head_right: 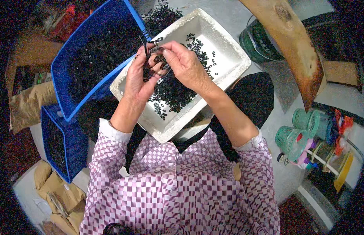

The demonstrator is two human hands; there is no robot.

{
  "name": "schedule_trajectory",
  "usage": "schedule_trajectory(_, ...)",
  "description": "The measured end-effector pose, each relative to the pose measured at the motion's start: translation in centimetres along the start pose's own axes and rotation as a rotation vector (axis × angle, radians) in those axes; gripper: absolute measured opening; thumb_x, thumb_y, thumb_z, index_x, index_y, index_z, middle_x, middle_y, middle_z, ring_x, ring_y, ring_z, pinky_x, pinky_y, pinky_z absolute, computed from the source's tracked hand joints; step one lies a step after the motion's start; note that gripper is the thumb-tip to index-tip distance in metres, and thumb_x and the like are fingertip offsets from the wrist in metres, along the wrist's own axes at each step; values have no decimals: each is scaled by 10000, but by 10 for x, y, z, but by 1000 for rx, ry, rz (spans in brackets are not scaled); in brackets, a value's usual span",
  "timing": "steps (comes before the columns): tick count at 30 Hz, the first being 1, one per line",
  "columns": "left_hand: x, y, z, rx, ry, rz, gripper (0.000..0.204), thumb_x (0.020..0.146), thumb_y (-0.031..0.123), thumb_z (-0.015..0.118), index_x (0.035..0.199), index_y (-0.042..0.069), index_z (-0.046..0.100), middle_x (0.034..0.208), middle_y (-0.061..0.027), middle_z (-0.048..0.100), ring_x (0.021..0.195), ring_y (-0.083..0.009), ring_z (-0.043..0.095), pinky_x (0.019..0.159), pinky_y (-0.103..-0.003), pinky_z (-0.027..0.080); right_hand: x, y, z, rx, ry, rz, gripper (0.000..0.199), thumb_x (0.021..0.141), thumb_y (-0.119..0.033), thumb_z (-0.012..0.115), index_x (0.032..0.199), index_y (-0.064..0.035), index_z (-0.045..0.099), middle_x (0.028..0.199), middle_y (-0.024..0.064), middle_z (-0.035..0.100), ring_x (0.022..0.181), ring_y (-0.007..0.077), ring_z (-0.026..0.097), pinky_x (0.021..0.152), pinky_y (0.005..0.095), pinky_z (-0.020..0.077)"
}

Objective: Manually sorting and organizing small black plastic components from a tray into various storage bins.

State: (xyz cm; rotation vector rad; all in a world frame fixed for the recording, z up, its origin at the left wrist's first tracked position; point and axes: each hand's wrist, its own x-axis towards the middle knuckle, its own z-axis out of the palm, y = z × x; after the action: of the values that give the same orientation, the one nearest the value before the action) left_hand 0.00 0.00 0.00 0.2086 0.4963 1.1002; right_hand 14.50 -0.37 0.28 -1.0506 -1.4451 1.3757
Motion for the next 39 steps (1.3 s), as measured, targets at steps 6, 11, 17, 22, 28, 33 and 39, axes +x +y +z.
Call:
schedule_trajectory(6,2,-1,5,-13,118,26,135,910,232,469,977,116,480,656,0,462,563,-115,431,506,-266,377,4,15,10,150,218,95,143,920,-140,450,964,-31,531,773,17,553,599,80,508,567,201,426)
schedule_trajectory(11,-2,-1,8,38,27,15,137,914,242,461,968,117,480,651,9,450,560,-109,428,503,-253,371,13,21,-16,666,155,253,174,923,-191,458,985,-36,508,682,3,512,458,67,420,422,176,313)
schedule_trajectory(17,-16,-2,6,129,102,-16,168,915,279,455,955,117,472,659,12,447,566,-107,432,510,-245,375,10,8,-10,693,172,259,302,918,-313,455,1036,-37,484,606,-24,426,446,59,386,402,171,264)
schedule_trajectory(22,-19,-18,6,183,91,-115,188,910,323,458,969,145,478,669,24,453,563,-98,434,518,-254,381,11,-11,9,583,251,281,361,906,-371,464,1027,-32,487,642,-24,456,546,52,436,411,178,312)
schedule_trajectory(28,-20,-25,14,200,114,-171,195,910,336,455,974,153,477,689,20,478,550,-95,445,521,-266,396,13,13,1,102,357,181,305,904,-325,485,975,-31,516,671,-21,484,580,55,452,426,190,358)
schedule_trajectory(33,-21,-27,15,265,109,-197,191,911,325,456,972,144,472,687,6,486,539,-106,448,521,-264,399,26,22,-19,142,489,43,216,907,-251,481,881,-41,520,590,-33,410,442,61,373,386,210,316)
schedule_trajectory(39,-26,-24,8,312,65,-150,187,915,309,448,967,131,471,666,3,476,553,-113,444,522,-260,397,30,17,-58,678,389,188,210,909,-240,475,818,-52,497,601,-25,408,434,64,350,375,209,262)
